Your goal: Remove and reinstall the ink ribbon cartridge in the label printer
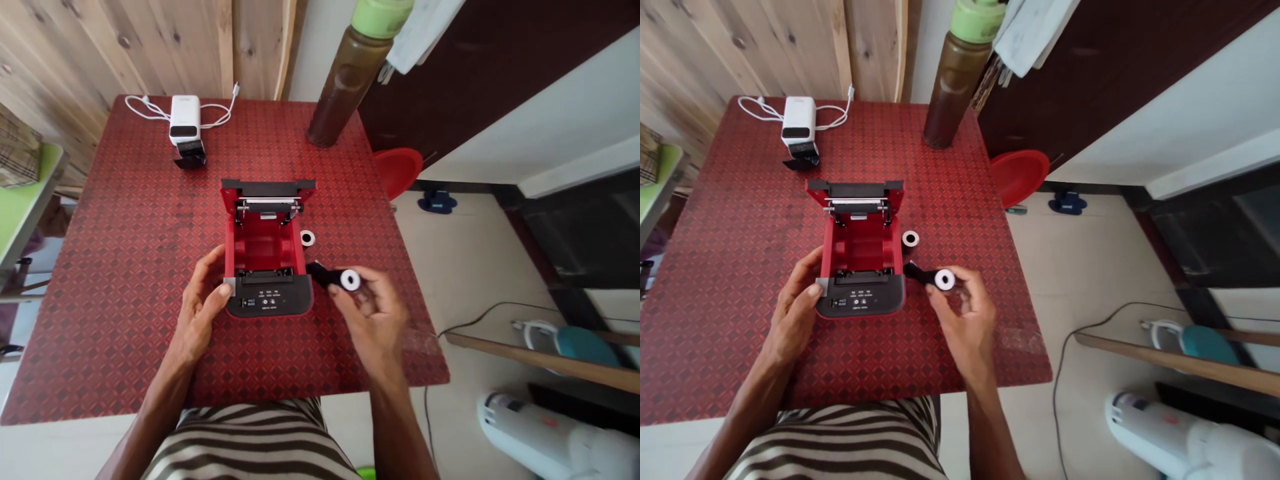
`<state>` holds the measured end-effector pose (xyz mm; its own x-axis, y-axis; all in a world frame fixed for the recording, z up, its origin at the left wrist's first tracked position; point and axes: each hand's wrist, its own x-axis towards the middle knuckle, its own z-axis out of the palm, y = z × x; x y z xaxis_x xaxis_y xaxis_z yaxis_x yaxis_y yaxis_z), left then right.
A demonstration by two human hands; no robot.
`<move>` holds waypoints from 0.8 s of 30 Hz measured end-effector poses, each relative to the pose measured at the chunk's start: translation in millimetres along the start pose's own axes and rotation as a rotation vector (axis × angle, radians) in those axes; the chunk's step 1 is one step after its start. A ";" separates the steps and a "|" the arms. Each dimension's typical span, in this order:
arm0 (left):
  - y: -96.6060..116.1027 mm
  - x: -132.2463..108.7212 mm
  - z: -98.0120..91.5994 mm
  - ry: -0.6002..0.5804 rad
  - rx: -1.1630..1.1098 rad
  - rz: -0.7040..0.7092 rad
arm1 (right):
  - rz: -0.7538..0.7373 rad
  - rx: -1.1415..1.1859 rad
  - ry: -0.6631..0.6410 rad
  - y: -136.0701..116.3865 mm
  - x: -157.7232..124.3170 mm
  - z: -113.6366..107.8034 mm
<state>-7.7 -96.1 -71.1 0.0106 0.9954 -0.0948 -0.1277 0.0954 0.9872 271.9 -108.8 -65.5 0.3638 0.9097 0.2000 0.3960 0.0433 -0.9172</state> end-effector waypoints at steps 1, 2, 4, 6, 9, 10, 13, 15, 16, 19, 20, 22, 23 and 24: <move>-1.0 0.2 -0.5 0.004 0.001 0.002 | 0.019 -0.010 -0.053 3.7 -5.7 3.8; -1.9 0.4 -1.2 0.008 0.002 0.008 | 0.025 -0.030 -0.103 5.3 -10.2 7.2; -3.2 0.8 -2.5 0.010 0.002 0.016 | 0.007 -0.101 -0.191 4.6 -15.5 12.0; -4.0 1.0 -3.7 0.008 -0.001 0.021 | -0.044 -0.165 -0.253 2.5 -16.7 13.7; -4.2 0.9 -4.6 0.005 -0.002 0.009 | -0.092 -0.206 -0.304 2.4 -15.4 11.3; -4.0 0.8 -4.6 0.005 0.000 0.004 | -0.089 -0.214 -0.320 3.4 -15.2 8.9; -3.1 0.6 -4.1 0.006 -0.002 0.002 | -0.029 -0.207 -0.376 6.1 -14.2 -4.5; -2.5 0.5 -3.5 0.003 -0.012 0.005 | 0.029 -0.135 -0.415 5.6 -9.9 -17.6; -2.4 0.5 -3.3 0.000 -0.019 0.007 | 0.051 -0.078 -0.426 4.5 -5.7 -24.0; -2.6 0.7 -3.1 -0.008 -0.032 0.011 | 0.078 0.041 -0.364 0.6 16.0 -33.6; -3.1 0.8 -3.2 -0.010 -0.036 0.016 | 0.076 0.037 -0.324 0.4 25.4 -31.7; -4.4 1.2 -3.7 -0.012 -0.041 0.025 | 0.057 -0.031 -0.273 3.1 44.4 -19.6; -5.2 1.4 -3.9 -0.013 -0.044 0.029 | 0.033 -0.055 -0.280 5.9 53.2 -10.6; -5.8 1.5 -4.1 -0.014 -0.047 0.031 | 0.010 -0.074 -0.308 9.2 60.8 -0.6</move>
<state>-11.0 -95.2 -77.5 0.0196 0.9979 -0.0619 -0.1749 0.0644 0.9825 298.1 -53.3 -61.6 0.1001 0.9927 0.0675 0.4581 0.0143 -0.8888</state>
